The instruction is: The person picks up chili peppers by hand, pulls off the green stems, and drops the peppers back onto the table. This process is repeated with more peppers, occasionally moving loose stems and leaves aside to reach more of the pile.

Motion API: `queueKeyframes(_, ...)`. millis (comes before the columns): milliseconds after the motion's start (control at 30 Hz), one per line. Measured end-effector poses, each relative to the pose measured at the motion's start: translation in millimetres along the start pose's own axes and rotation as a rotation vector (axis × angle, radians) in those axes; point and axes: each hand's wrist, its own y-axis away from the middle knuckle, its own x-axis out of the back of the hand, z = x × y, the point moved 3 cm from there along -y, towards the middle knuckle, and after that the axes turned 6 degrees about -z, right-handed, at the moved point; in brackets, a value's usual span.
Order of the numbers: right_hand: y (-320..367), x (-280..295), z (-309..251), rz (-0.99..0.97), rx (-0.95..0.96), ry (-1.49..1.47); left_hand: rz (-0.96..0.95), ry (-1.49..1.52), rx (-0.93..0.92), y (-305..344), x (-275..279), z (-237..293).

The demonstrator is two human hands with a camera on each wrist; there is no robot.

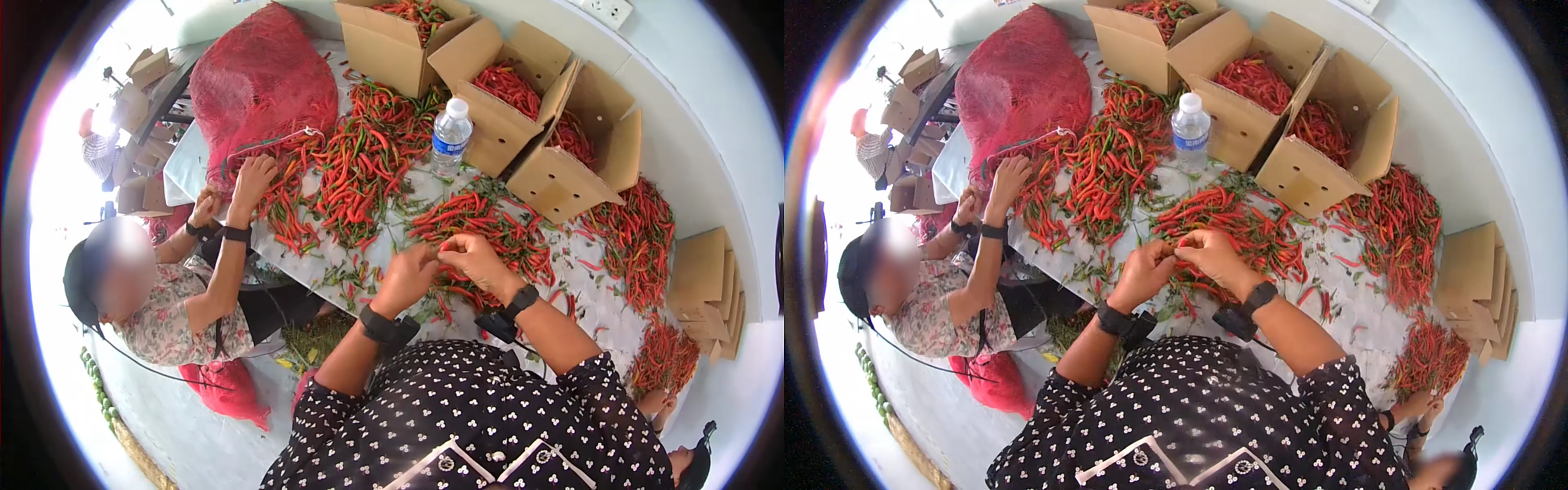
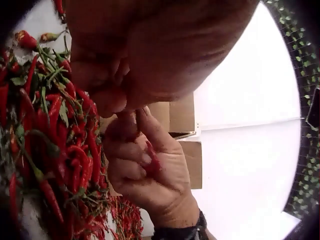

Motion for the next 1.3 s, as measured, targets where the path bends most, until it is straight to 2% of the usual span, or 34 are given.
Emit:
queueKeyframes(67, 11, -11, -14, 0.062, 0.214, 0.382, 0.036, -0.084, 0.006, 8, -4, 3)
queueKeyframes(100, 16, -17, -18, 0.099, 0.292, 0.426, 0.093, -0.017, 0.047, 12, -6, 3)
queueKeyframes(133, 21, -21, -22, 0.095, 0.286, 0.416, 0.148, 0.049, 0.088, 16, -6, 3)
queueKeyframes(167, 26, -26, -30, 0.103, 0.382, 0.493, 0.162, 0.132, 0.182, 17, -10, -11)
queueKeyframes(200, 30, -29, -39, 0.11, 0.483, 0.573, 0.162, 0.127, 0.189, 16, -9, -23)
queueKeyframes(233, 34, -33, -45, 0.122, 0.609, 0.61, 0.191, 0.127, 0.296, 18, -2, -38)
queueKeyframes(267, 37, -32, -48, 0.12, 0.612, 0.605, 0.219, 0.127, 0.396, 22, 5, -52)
queueKeyframes(333, 40, -20, -51, 0.139, 0.501, 0.267, 0.266, 0.12, 0.385, 29, 19, -45)
queueKeyframes(367, 36, -4, -40, 0.072, 0.155, -0.16, 0.352, -0.154, 0.208, 32, 25, -33)
queueKeyframes(400, 38, 9, -32, 0.073, 0.159, -0.161, 0.435, -0.426, 0.029, 36, 28, -18)
queueKeyframes(467, 36, 25, -6, -0.079, -0.003, -0.794, 0.393, -0.486, -0.03, 28, 15, -11)
queueKeyframes(500, 41, 29, 3, -0.022, -0.098, -0.787, 0.276, -0.547, -0.21, 21, 2, -6)
queueKeyframes(533, 45, 28, 8, -0.023, -0.095, -0.784, 0.156, -0.603, -0.388, 15, -11, 0)
queueKeyframes(567, 49, 27, 14, 0.001, -0.135, -0.769, 0.159, -0.602, -0.391, 10, -22, 2)
queueKeyframes(600, 52, 27, 23, 0.025, -0.178, -0.755, 0.062, -0.627, -0.248, 5, -36, 2)
queueKeyframes(633, 52, 29, 30, -0.032, -0.19, -0.791, -0.035, -0.651, -0.105, 2, -44, -1)
queueKeyframes(667, 53, 31, 36, -0.029, -0.19, -0.791, -0.037, -0.649, -0.106, 2, -46, -1)
queueKeyframes(733, 58, 30, 38, -0.027, -0.22, -0.776, -0.072, -0.661, 0.086, 4, -51, -3)
queueKeyframes(867, 60, 25, 36, -0.001, -0.162, -0.771, -0.069, -0.528, 0.057, 18, -44, -12)
queueKeyframes(967, 62, 24, 39, -0.119, -0.124, -0.668, 0.007, -0.459, 0.047, 22, -34, -12)
queueKeyframes(1033, 62, 19, 36, -0.179, -0.101, -0.595, 0.173, -0.332, -0.078, 24, -25, -10)
queueKeyframes(1067, 61, 17, 35, -0.169, -0.087, -0.546, 0.176, -0.335, -0.075, 26, -24, -11)
queueKeyframes(1133, 59, 11, 33, -0.162, -0.072, -0.495, 0.172, -0.103, 0.118, 29, -18, 3)
queueKeyframes(1200, 54, 9, 31, 0.017, -0.016, -0.318, 0.118, -0.004, 0.071, 34, -22, 16)
queueKeyframes(1233, 51, 6, 32, 0.015, -0.014, -0.318, 0.059, 0.096, 0.025, 36, -25, 24)
queueKeyframes(1300, 47, 5, 26, 0.16, 0.211, 0.102, 0.014, 0.078, 0.074, 40, -28, 41)
